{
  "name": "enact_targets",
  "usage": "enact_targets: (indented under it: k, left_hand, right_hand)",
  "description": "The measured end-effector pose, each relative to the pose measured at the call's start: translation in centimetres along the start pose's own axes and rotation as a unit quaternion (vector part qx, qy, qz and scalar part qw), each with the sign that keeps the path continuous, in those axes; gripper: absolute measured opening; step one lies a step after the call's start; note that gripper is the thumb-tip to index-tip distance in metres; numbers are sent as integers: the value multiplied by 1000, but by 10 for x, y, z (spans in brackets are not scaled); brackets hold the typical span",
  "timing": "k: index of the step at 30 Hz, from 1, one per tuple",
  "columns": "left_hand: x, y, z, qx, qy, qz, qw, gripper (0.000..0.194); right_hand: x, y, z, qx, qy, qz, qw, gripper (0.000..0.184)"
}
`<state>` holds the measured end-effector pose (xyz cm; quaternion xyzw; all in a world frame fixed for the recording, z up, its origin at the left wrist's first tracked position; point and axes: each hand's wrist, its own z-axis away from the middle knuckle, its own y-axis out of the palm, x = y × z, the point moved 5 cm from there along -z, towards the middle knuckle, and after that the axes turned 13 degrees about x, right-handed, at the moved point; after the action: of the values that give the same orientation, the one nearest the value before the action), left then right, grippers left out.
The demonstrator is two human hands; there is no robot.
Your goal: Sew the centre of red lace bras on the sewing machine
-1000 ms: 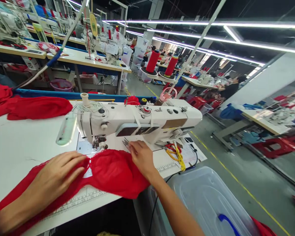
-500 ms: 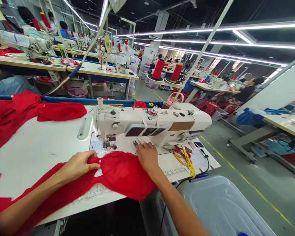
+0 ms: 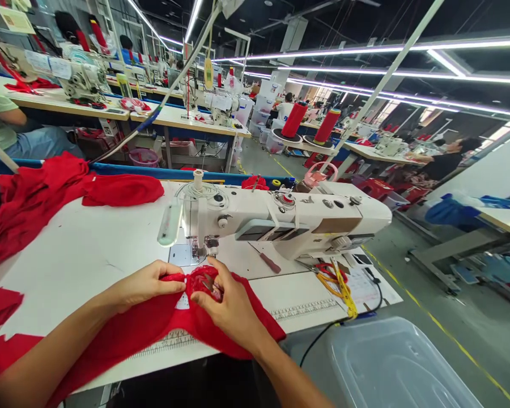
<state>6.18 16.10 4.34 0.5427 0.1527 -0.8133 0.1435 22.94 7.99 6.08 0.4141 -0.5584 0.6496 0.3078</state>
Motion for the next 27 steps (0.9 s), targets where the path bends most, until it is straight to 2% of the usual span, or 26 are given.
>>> enact_targets:
  k: [1, 3, 5, 7, 11, 19, 21, 24, 27]
  left_hand:
    - [-1, 1, 0, 2, 9, 2, 1000, 37]
    - [-2, 4, 0, 2, 21, 7, 1000, 36]
    - [-1, 5, 1, 1, 23, 19, 1000, 35]
    - [1, 5, 1, 1, 21, 33, 999, 33]
    - [2, 4, 1, 2, 23, 58, 998, 32]
    - [7, 2, -2, 9, 5, 85, 996, 35]
    - [5, 2, 1, 13, 1, 96, 995, 37]
    - [0, 6, 11, 15, -10, 120, 993, 42]
    - [-3, 16, 19, 17, -29, 153, 988, 43]
  right_hand:
    - [2, 5, -7, 23, 8, -18, 1000, 41]
    - [4, 9, -19, 66, 24, -33, 997, 16]
    - [2, 8, -26, 73, 33, -24, 996, 24]
    - [-1, 4, -28, 47, 36, 5, 998, 31]
    - [-5, 5, -26, 20, 28, 61, 998, 30]
    - [-7, 7, -24, 9, 14, 75, 997, 28]
    - [-5, 6, -21, 7, 2, 118, 993, 26]
    - [-3, 4, -14, -9, -17, 228, 974, 12]
    - [-8, -4, -9, -46, -26, 279, 959, 26]
